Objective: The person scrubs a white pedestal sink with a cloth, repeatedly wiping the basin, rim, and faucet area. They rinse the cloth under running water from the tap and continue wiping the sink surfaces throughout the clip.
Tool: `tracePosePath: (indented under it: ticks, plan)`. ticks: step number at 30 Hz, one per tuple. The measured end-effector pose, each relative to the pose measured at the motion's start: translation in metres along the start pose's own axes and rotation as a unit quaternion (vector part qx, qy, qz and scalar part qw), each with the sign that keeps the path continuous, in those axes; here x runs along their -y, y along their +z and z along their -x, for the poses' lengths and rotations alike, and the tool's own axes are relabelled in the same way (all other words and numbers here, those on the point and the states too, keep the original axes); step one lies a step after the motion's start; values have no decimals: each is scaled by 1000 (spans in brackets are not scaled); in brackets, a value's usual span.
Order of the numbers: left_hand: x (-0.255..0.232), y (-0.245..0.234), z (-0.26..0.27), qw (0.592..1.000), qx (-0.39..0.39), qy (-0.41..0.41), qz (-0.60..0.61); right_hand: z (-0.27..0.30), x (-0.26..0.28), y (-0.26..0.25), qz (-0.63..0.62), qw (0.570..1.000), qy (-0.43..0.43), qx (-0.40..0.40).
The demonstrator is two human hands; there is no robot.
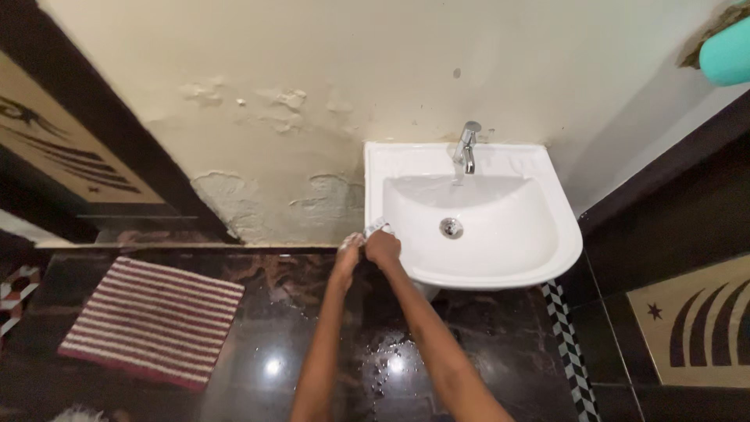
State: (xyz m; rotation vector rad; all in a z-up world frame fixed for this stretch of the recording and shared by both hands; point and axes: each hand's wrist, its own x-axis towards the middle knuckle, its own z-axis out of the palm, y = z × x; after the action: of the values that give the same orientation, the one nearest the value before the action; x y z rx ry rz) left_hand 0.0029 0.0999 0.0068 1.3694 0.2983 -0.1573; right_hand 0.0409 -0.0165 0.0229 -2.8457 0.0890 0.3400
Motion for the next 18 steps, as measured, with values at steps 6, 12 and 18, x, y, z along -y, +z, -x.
tracePosePath:
  ticks: [6, 12, 18]
  plan:
    - [-7, 22, 8, 979, -69, 86, -173, 30, -28, -15, -23, 998, -39, 43]
    - [-21, -1, 4, 938, -84, 188, -278, 50, -35, -7, -64, 983, -147, -91]
    - [-9, -23, -15, 987, -71, 80, -118, 54, 4, 16, 82, 975, -114, -174]
